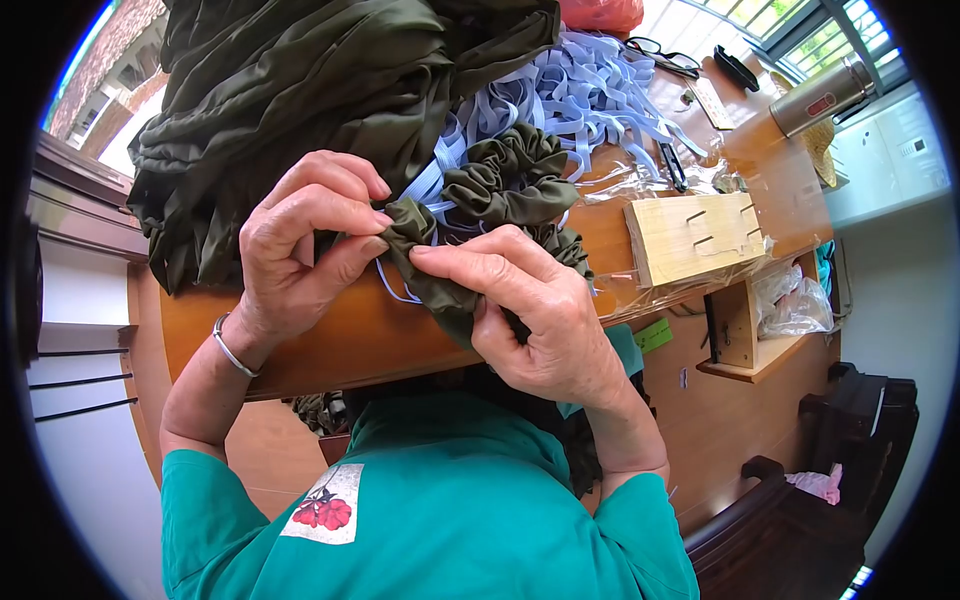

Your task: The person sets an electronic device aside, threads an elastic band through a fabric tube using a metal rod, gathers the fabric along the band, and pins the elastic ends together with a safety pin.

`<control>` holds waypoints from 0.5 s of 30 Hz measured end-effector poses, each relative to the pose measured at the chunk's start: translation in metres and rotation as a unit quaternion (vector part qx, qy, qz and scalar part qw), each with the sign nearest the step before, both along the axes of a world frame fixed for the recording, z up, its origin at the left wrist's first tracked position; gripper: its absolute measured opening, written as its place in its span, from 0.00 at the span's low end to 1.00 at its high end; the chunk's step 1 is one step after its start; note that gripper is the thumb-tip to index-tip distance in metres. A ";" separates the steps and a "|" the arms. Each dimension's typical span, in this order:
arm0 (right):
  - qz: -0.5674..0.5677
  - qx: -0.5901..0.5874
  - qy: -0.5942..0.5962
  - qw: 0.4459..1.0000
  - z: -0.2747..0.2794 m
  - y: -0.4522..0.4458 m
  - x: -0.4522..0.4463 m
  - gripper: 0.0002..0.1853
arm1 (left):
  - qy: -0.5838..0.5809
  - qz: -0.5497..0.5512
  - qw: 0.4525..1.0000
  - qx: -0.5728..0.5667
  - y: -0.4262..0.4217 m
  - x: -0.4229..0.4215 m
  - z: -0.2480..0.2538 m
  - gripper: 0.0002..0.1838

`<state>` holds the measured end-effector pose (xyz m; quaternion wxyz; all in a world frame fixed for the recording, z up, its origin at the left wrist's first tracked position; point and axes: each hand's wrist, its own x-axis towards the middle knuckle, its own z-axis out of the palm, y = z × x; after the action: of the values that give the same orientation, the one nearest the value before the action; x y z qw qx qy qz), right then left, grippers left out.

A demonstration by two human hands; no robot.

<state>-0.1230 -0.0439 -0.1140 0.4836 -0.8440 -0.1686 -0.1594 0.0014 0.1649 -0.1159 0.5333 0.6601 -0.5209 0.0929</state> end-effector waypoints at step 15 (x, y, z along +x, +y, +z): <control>0.006 0.021 -0.065 0.998 -0.010 0.001 -0.002 0.31 | 0.104 -0.060 0.993 -0.017 -0.003 -0.002 -0.007 0.10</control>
<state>-0.1249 -0.0430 -0.1243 0.4896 -0.8206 -0.2016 -0.2148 -0.0009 0.1624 -0.1225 0.6002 0.6245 -0.4998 0.0008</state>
